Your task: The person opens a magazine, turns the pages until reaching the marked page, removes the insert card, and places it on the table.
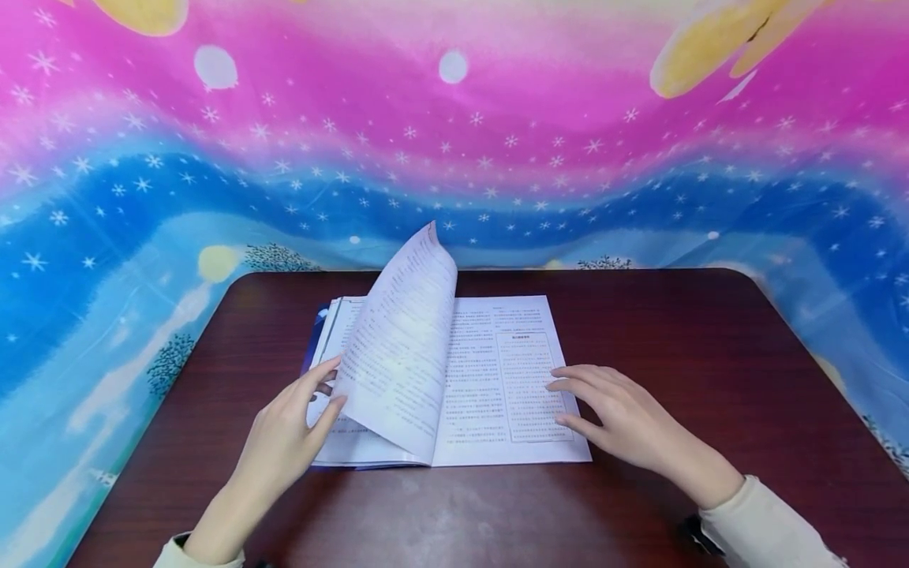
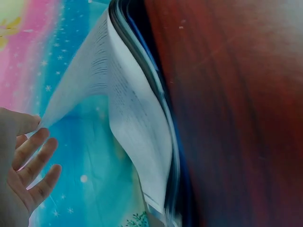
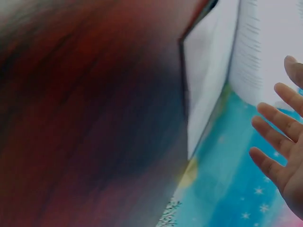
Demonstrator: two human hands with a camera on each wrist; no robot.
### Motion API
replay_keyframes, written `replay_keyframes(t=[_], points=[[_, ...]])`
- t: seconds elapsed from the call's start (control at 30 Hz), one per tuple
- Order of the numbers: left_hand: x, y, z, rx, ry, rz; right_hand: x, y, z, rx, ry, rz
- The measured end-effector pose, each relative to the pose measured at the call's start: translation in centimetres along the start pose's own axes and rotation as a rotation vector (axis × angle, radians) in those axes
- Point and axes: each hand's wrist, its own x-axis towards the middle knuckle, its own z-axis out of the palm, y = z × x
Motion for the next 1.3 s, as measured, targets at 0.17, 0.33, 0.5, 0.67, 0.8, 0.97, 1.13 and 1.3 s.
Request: replay_keyframes(t=[0.17,0.33,0.5,0.67,0.8,0.97,1.13,1.3], points=[[-1.0,-0.2,-0.3,0.014,-0.021,-0.040,-0.7,0.5,0.5,0.008,-0.083,0.034],[-2.0,-0.7,-0.3,0.015,-0.026,-0.060,-1.2,0.8,1.0,0.011,-0.151,0.057],[-2.5,-1.0,-0.4,0.024,-0.065,-0.084,-1.7,0.9,1.3,0.011,-0.215,0.087],[-2.6,-1.4,-0.8,0.043,-0.158,-0.158,-2.1,0.9,1.5,0.015,-0.255,0.097],[-2.8,-1.8,-1.0,0.075,-0.237,-0.251,-2.3,1.0,1.8,0.027,-0.266,0.091],[-3.1,-2.4,-1.3,0.099,-0.302,-0.316,-2.5,1.0,2.0,0.035,-0.271,0.099],[-3.3,-2.9,-1.4,0.114,-0.315,-0.301,-2.5,1.0,2.0,0.038,-0.280,0.124],[-3.5,-3.6,-1.3,0.121,-0.308,-0.226,-2.4,0.9,2.0,0.041,-0.291,0.144]])
